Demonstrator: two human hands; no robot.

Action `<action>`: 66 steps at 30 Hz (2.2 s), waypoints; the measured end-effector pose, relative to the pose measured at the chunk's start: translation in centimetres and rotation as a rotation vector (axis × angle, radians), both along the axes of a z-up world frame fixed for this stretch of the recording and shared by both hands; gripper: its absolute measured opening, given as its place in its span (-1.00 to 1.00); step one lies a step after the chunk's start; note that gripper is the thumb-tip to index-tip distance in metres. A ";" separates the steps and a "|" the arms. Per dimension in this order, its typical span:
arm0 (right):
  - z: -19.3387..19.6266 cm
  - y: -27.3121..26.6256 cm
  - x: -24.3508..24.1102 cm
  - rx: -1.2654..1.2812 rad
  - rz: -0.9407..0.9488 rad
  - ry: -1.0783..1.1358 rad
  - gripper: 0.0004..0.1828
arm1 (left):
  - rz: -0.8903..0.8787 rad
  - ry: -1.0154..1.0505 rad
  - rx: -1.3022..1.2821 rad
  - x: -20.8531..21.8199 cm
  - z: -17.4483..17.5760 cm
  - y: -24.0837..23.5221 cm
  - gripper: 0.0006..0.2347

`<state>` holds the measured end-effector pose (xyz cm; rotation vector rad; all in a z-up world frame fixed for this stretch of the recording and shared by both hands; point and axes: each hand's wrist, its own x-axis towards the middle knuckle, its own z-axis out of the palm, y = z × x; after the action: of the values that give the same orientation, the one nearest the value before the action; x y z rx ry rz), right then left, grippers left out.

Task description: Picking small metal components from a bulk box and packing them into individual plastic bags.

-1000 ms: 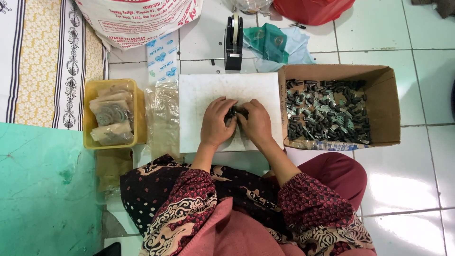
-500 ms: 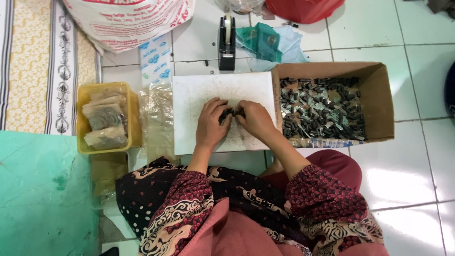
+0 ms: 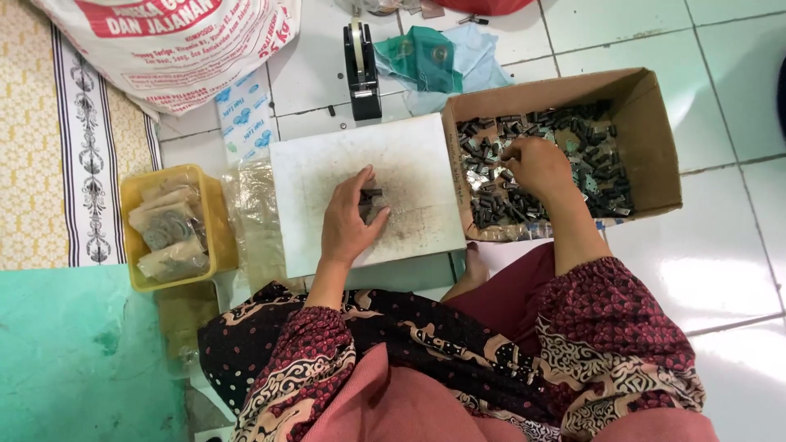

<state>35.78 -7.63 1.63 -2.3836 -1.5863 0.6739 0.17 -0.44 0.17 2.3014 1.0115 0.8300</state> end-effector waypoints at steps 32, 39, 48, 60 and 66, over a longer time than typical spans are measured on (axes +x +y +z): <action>-9.1 4.1 1.4 -0.070 -0.191 0.147 -0.79 | -0.057 0.689 0.674 24.2 -17.0 1.0 -0.88; -0.4 3.5 3.4 -0.031 -0.311 0.500 -0.71 | -0.135 0.360 0.214 24.1 -5.4 -0.3 -0.88; 3.0 2.4 5.0 0.263 -0.315 0.869 -0.71 | -0.061 -0.472 -0.363 23.6 -1.7 0.6 -0.86; 4.7 2.5 3.7 0.130 -0.258 0.670 -0.87 | -0.026 -0.404 -0.274 23.5 -0.1 0.3 -0.85; 3.6 2.6 3.5 0.206 -0.255 0.670 -0.88 | -0.044 -0.490 -0.446 23.5 -0.6 0.6 -0.85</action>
<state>39.25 -4.98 5.25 -1.8736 -0.9956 1.0467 23.71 0.11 -0.48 1.6318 0.8177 0.9715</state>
